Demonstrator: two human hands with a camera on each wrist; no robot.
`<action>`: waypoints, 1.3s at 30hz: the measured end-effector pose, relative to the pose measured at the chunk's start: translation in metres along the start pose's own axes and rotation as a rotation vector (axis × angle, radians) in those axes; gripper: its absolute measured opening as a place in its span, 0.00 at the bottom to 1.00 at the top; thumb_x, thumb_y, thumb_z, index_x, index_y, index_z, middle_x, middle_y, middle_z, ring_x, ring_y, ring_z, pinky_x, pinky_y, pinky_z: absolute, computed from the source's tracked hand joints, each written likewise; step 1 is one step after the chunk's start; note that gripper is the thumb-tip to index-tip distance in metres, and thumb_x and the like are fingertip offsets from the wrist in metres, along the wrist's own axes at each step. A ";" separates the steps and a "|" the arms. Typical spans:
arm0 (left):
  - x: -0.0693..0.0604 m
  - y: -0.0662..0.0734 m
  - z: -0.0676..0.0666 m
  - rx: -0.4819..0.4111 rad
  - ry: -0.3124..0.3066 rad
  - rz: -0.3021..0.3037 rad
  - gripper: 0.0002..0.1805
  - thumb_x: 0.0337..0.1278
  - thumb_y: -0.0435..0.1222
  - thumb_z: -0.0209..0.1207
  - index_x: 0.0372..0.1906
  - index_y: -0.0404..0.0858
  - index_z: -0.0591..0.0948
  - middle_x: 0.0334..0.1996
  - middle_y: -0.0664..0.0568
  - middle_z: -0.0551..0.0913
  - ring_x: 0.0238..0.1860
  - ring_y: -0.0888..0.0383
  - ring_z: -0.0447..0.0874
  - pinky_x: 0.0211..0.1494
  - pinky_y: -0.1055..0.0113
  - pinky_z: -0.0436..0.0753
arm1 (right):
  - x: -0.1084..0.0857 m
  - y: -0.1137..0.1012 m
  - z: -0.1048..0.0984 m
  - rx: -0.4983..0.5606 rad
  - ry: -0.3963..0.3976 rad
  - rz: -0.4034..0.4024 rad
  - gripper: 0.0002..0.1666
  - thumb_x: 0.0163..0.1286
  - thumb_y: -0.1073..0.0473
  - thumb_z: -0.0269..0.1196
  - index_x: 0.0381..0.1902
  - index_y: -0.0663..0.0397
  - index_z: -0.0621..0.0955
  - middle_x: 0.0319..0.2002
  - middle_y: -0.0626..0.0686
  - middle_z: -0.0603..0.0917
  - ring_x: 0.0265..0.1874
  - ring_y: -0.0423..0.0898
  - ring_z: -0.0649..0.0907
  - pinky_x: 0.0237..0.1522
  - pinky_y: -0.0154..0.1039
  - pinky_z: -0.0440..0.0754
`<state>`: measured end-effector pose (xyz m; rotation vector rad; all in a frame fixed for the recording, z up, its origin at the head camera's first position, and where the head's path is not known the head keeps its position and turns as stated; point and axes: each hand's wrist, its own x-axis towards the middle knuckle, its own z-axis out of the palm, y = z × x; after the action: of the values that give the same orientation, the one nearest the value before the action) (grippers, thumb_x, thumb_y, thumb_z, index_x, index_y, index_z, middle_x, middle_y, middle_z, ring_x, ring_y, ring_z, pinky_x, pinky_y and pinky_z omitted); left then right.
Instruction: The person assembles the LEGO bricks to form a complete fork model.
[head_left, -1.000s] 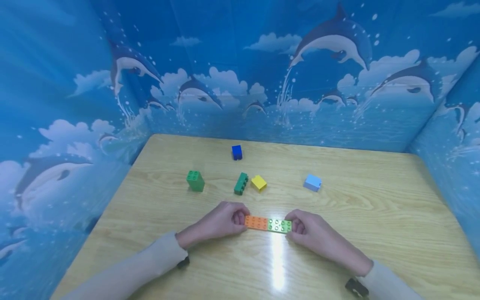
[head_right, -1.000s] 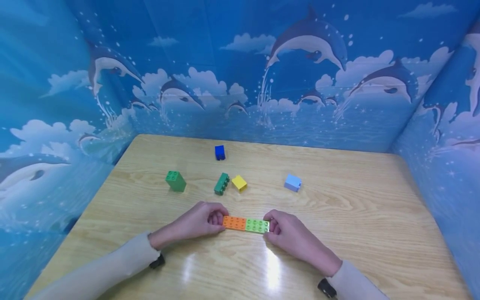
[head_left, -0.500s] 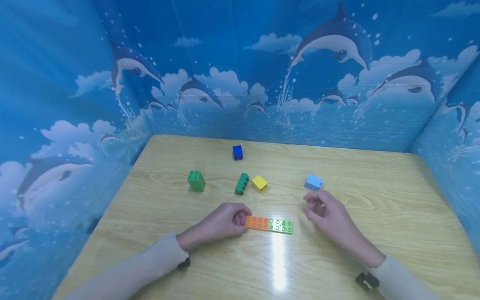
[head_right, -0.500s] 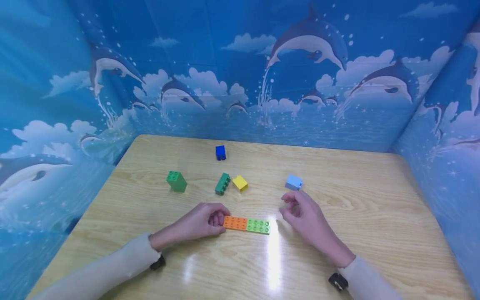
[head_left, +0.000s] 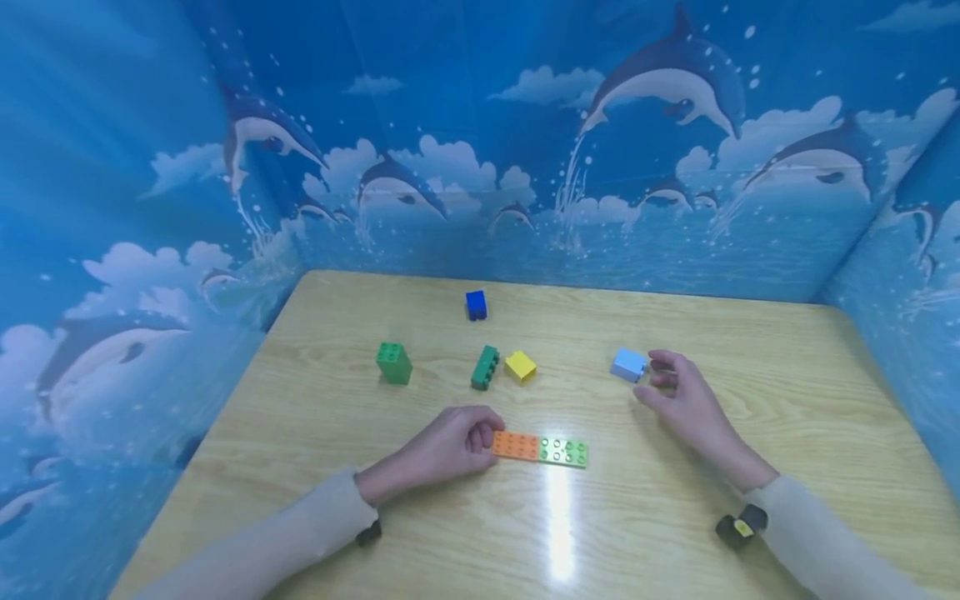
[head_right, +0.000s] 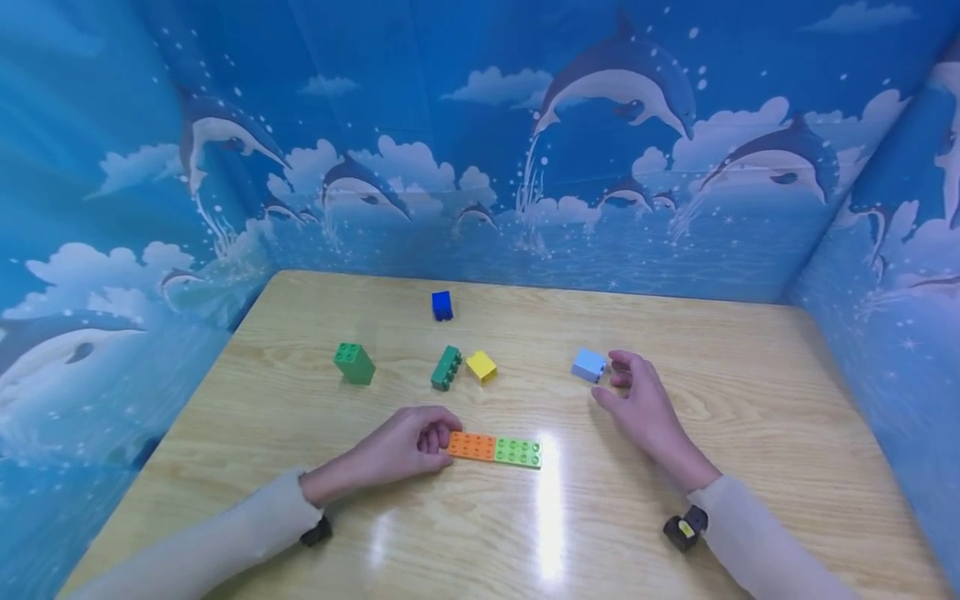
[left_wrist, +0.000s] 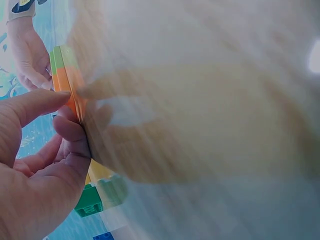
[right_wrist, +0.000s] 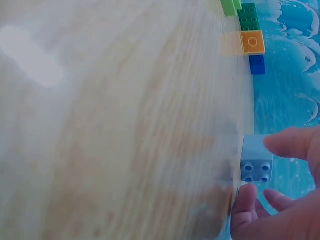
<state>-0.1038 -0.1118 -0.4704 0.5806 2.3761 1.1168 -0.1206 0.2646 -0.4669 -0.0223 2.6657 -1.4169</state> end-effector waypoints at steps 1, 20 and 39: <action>0.000 0.000 0.000 0.003 0.002 0.001 0.23 0.58 0.27 0.77 0.59 0.35 0.85 0.38 0.59 0.83 0.38 0.62 0.84 0.44 0.69 0.87 | 0.002 0.000 0.000 -0.004 -0.009 0.008 0.44 0.80 0.61 0.68 0.81 0.74 0.60 0.75 0.75 0.68 0.68 0.71 0.76 0.65 0.65 0.80; 0.001 0.001 -0.001 0.049 0.006 -0.015 0.23 0.59 0.28 0.77 0.59 0.36 0.86 0.38 0.60 0.83 0.38 0.64 0.83 0.44 0.70 0.86 | 0.019 0.004 -0.012 -0.103 -0.045 0.057 0.37 0.76 0.52 0.73 0.71 0.70 0.74 0.62 0.70 0.82 0.56 0.61 0.83 0.43 0.40 0.85; 0.000 0.002 -0.007 0.151 0.021 0.015 0.21 0.57 0.31 0.79 0.56 0.39 0.88 0.38 0.61 0.83 0.38 0.64 0.81 0.42 0.69 0.85 | 0.003 -0.004 -0.011 -0.034 0.032 0.033 0.33 0.80 0.47 0.69 0.67 0.68 0.77 0.57 0.66 0.86 0.56 0.60 0.85 0.45 0.31 0.84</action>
<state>-0.1074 -0.1151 -0.4649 0.6410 2.4930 0.9590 -0.1246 0.2709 -0.4581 0.0411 2.7024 -1.3739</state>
